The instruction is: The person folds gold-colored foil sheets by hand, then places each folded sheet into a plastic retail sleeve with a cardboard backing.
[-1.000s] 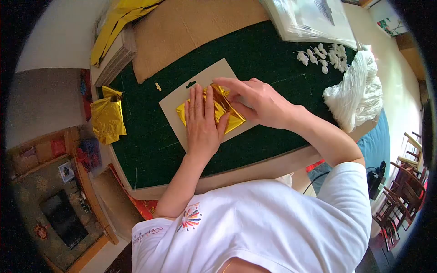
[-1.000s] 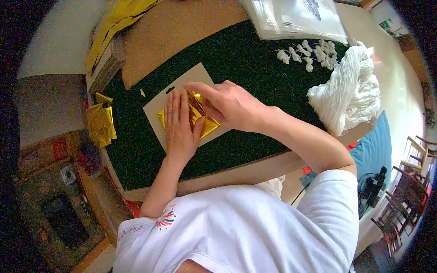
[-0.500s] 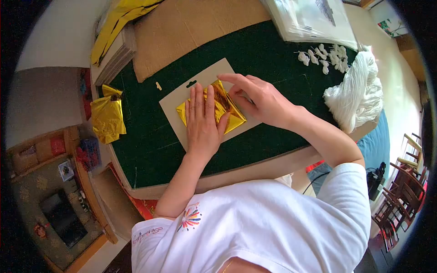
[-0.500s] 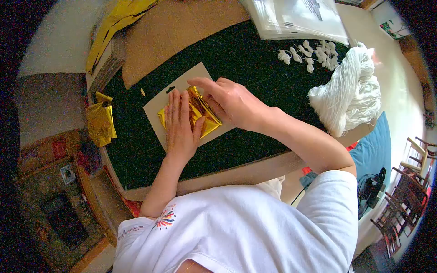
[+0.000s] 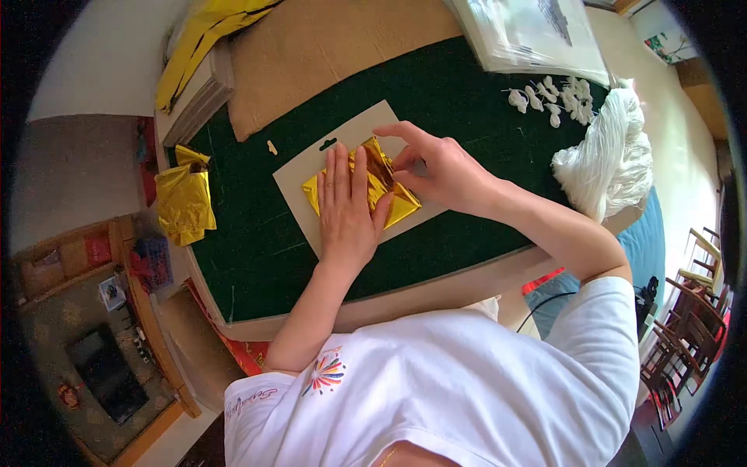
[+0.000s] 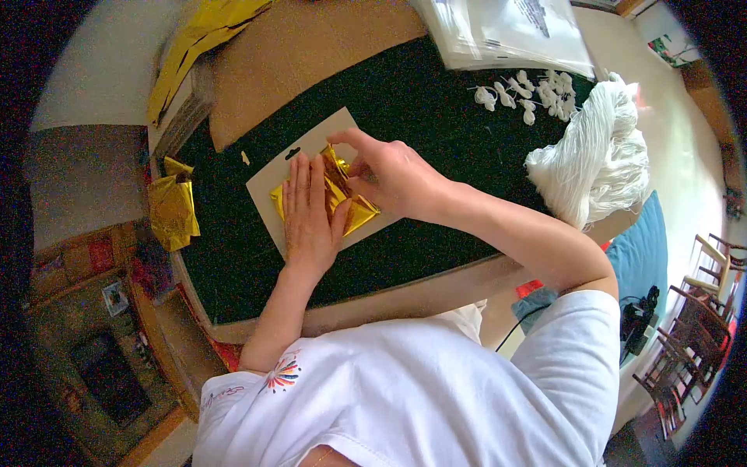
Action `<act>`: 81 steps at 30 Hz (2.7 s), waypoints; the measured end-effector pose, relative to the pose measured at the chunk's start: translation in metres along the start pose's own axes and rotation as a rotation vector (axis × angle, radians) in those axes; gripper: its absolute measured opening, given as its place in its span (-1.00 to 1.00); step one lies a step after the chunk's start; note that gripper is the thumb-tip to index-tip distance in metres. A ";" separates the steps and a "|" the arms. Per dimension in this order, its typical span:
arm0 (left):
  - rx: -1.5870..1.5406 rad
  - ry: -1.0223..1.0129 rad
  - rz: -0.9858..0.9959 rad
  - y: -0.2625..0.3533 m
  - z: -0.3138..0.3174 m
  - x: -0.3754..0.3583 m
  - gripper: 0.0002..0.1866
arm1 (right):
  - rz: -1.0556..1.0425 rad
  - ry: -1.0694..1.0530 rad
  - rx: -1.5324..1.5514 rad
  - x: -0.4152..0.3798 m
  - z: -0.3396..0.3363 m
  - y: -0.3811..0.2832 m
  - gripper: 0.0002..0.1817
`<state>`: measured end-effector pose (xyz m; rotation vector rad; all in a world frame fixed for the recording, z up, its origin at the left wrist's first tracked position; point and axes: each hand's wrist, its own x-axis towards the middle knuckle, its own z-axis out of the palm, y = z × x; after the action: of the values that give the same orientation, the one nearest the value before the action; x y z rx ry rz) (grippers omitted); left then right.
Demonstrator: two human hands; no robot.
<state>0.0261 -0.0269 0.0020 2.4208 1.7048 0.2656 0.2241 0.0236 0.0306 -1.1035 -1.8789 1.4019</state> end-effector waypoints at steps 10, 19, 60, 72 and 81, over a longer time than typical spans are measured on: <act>-0.034 -0.002 0.007 -0.002 0.002 -0.001 -0.18 | 0.076 0.074 0.077 -0.013 0.002 -0.005 -0.45; -0.042 0.011 0.026 -0.001 0.001 -0.002 -0.25 | -0.118 0.135 0.016 -0.019 0.011 -0.005 -0.57; -0.096 0.041 0.075 -0.003 0.001 -0.003 -0.22 | -0.028 -0.027 0.008 -0.005 0.005 -0.004 -0.42; -0.110 0.101 0.102 -0.003 0.003 -0.002 -0.24 | 0.047 -0.010 0.148 0.000 0.006 0.003 -0.39; -0.137 0.109 0.103 -0.004 0.003 -0.002 -0.25 | -0.213 0.051 -0.193 -0.006 0.005 0.000 -0.46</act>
<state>0.0222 -0.0279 -0.0019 2.4366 1.5491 0.5191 0.2231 0.0165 0.0297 -0.9836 -2.0603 1.0837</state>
